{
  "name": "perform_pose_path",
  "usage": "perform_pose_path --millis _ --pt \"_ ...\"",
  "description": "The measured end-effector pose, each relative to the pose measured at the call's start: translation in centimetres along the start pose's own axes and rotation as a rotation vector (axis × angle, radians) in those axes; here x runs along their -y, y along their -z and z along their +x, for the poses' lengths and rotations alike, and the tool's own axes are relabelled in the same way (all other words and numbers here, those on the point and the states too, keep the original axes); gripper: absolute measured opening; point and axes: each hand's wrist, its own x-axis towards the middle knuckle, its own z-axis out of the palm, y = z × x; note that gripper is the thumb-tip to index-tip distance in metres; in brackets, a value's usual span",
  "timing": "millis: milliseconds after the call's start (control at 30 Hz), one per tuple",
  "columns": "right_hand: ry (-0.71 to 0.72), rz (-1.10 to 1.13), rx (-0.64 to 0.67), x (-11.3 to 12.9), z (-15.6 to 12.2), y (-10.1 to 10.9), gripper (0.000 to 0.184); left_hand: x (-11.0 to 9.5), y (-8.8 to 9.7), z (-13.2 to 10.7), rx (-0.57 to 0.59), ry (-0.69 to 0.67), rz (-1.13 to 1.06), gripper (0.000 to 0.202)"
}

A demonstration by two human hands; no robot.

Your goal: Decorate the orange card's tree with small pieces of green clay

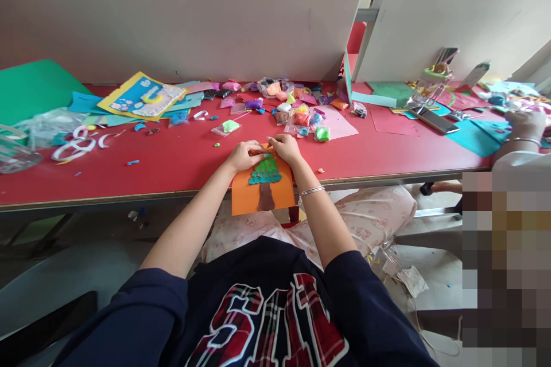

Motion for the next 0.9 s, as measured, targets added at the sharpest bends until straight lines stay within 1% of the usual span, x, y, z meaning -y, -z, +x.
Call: perform_pose_path --millis 133,433,667,833,900 --pt "-0.007 0.008 0.0 0.05 -0.03 0.01 0.033 0.19 -0.06 0.12 0.014 0.037 -0.031 0.024" --pt "-0.007 0.024 0.009 -0.1 0.0 -0.03 0.035 0.37 -0.02 0.3 -0.028 0.043 -0.126 0.03" --pt "-0.009 0.019 0.009 -0.13 0.02 -0.06 0.037 -0.02 0.11 0.28 -0.134 0.12 -0.122 0.026" --pt "-0.015 0.017 0.009 -0.02 -0.02 -0.04 0.037 -0.43 0.26 0.2 -0.144 0.15 -0.145 0.025" --pt "-0.02 0.013 0.01 0.04 -0.05 -0.02 0.036 -0.4 0.45 0.08 -0.123 0.151 -0.151 0.027"
